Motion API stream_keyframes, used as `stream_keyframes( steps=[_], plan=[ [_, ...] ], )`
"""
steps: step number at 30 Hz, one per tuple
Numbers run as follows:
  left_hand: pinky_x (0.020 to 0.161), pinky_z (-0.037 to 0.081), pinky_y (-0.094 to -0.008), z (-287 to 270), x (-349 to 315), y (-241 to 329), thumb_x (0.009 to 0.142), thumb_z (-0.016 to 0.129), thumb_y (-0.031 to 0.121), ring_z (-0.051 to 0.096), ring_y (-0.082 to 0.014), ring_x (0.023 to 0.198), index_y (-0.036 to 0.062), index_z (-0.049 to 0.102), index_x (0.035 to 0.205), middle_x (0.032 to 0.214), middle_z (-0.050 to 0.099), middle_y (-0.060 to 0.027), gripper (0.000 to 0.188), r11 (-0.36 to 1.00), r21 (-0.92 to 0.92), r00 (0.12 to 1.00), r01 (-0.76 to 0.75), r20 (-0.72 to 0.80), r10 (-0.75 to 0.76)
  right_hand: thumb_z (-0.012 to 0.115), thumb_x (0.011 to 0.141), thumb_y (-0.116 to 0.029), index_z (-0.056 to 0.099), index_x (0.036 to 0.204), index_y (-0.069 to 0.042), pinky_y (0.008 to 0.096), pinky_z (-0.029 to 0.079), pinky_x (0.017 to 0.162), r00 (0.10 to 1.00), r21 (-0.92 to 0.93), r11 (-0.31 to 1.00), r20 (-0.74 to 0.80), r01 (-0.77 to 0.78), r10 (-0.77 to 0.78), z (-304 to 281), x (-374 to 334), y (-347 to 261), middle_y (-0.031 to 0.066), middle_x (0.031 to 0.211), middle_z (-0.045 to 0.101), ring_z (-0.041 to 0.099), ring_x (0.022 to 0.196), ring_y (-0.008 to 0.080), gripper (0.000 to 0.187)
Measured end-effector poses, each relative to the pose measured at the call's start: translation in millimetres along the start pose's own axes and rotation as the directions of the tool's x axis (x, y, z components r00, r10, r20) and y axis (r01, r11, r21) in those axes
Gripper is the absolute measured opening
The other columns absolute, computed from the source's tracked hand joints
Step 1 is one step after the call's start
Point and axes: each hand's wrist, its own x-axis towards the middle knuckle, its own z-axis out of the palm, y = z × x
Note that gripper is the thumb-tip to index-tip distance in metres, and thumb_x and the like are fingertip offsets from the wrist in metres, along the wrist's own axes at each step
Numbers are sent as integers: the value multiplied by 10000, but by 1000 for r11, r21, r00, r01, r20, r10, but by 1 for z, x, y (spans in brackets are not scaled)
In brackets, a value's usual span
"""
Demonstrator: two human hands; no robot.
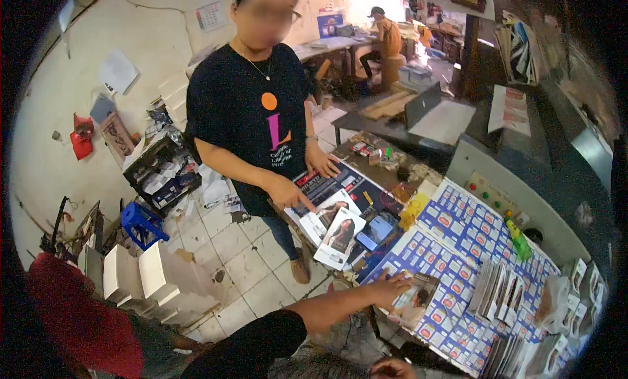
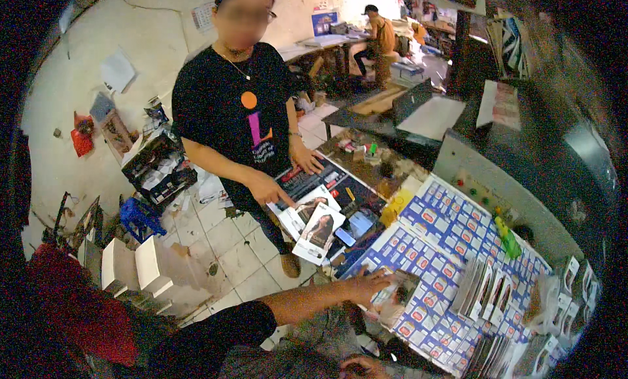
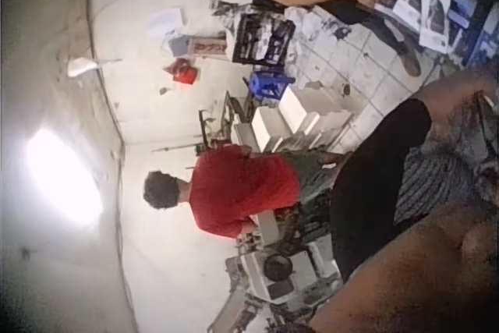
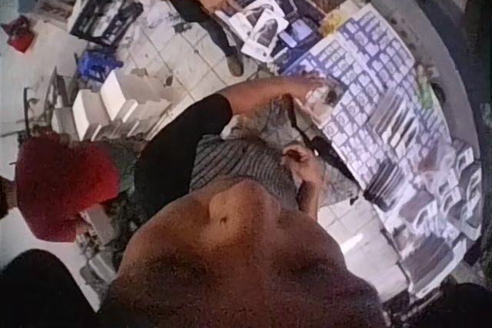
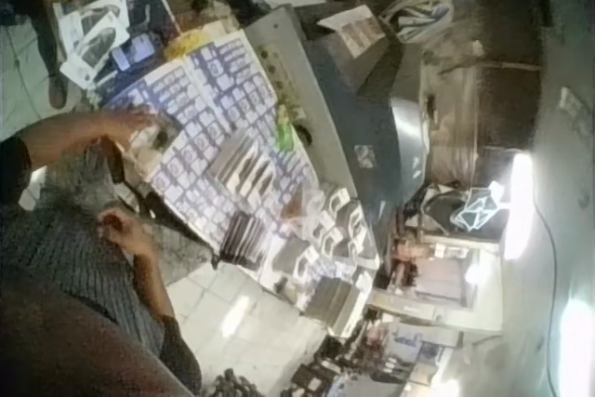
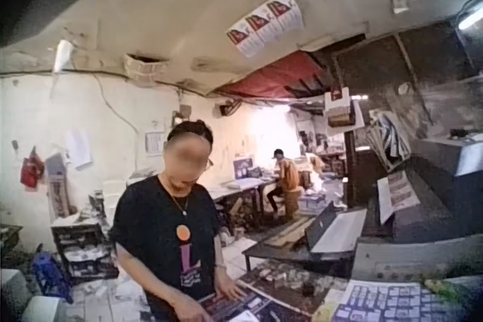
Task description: The person picks up paper pamphlets one at a time from a stack on a table, folds them by hand, and places them into a separate organized pile.
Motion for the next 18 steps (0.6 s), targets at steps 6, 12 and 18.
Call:
stream_keyframes(
  steps=[6, 12, 18],
  plan=[
    [1130, 105, -715, -16, -3, 3, 660, 832, 561, 62, -322, 1524, 93, 259, 1549, 1658, 105, -69, 1156, 1000, -10, 1000, 18, 20, -17, 715, 907, -100, 654, 1126, -4, 315, 532, 889, 919, 37, 965, -298, -259, 257, -5, 14, -15, 87, 1083, 685, 667, 988, 167, 247],
    [1141, 109, -705, -36, -16, 8, 714, 771, 589, 82, -326, 1524, 100, 246, 1550, 1656, 125, -43, 1101, 997, -10, 996, 79, 45, -78, 690, 900, -31, 679, 1134, 0, 303, 518, 920, 871, 37, 998, -488, -44, 56, -7, 1, -44, 122, 1034, 726, 688, 979, 200, 236],
    [1144, 112, -698, -36, -12, 9, 724, 756, 606, 69, -317, 1528, 92, 273, 1537, 1658, 117, -56, 1077, 996, 80, 997, 45, 66, -50, 634, 915, -64, 672, 1067, -8, 467, 585, 851, 500, -269, 746, -599, 609, -625, -1, -93, -135, 155, 1072, 707, 701, 957, 319, 166]
  ],
)
